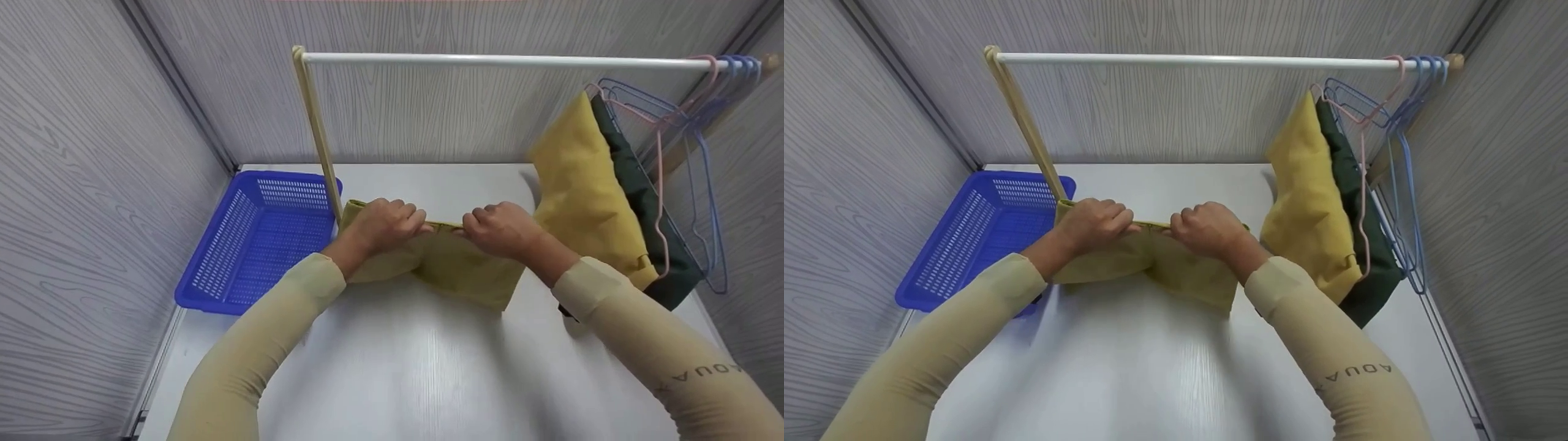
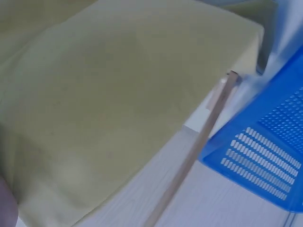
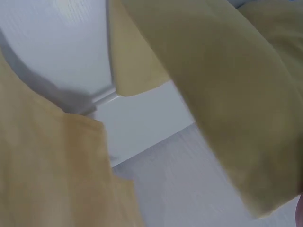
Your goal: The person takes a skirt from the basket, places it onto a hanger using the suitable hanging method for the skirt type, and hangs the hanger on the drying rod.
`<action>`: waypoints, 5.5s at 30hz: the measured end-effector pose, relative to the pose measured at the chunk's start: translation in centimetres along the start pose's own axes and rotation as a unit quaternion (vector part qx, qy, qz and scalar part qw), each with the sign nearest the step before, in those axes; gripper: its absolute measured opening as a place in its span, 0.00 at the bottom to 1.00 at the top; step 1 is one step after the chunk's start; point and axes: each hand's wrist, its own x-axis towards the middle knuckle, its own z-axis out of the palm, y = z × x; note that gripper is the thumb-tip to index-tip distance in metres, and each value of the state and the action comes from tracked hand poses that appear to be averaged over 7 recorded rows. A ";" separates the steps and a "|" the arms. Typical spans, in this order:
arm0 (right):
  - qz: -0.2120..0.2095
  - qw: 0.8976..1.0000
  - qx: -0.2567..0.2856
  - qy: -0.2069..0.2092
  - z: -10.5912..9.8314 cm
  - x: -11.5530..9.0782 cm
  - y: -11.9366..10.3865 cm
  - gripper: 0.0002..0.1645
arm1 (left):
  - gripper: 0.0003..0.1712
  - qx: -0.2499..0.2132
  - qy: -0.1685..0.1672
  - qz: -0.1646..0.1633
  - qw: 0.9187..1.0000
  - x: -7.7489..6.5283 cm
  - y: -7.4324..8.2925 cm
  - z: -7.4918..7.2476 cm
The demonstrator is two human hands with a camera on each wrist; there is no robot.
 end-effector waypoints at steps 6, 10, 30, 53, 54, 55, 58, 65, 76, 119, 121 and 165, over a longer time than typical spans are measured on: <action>0.004 1.000 0.008 -0.009 0.3 -2.2 1.2 0.25 | 0.26 -0.017 -0.024 -0.012 1.000 -1.1 -0.4 0.3; -0.017 1.000 0.008 0.012 0.9 -3.7 1.7 0.26 | 0.27 -0.013 -0.024 -0.014 1.000 -2.0 -0.7 0.6; 0.006 1.000 -0.012 0.005 0.9 -6.6 3.9 0.26 | 0.24 -0.014 -0.025 -0.039 0.999 -4.1 -2.2 -1.1; 0.087 0.976 0.050 -0.194 -0.1 -9.5 5.3 0.10 | 0.16 -0.157 0.074 -0.171 0.970 -1.7 -1.4 -0.8; 0.104 0.972 0.062 -0.203 -0.1 -9.3 5.3 0.09 | 0.16 -0.154 0.078 -0.163 0.971 -1.5 -1.3 -0.9; 0.124 0.966 0.077 -0.212 -0.1 -9.0 5.2 0.08 | 0.15 -0.150 0.083 -0.155 0.973 -1.2 -1.2 -1.0; 0.193 0.946 0.131 -0.226 0.0 -7.7 4.9 0.09 | 0.14 -0.144 0.094 -0.137 0.975 -0.5 -1.0 -1.0; 0.259 0.912 0.214 -0.236 -0.5 -2.3 2.4 0.25 | 0.10 -0.165 0.090 -0.125 0.974 0.6 -0.2 -1.2; 0.214 0.946 0.238 -0.043 -1.1 3.3 -1.0 0.12 | 0.15 -0.174 0.095 -0.130 0.971 2.1 1.5 -0.5; 0.078 0.985 0.026 0.151 -2.7 0.3 3.5 0.22 | 0.18 -0.124 0.044 -0.098 0.986 -1.7 4.4 1.7; 0.083 0.985 0.029 0.146 -2.7 0.2 3.8 0.22 | 0.16 -0.134 0.035 -0.092 0.986 -2.1 4.2 1.6; 0.205 0.973 0.009 0.110 -5.3 -5.8 9.0 0.16 | 0.11 -0.035 -0.079 -0.188 0.978 -13.4 -4.3 -1.8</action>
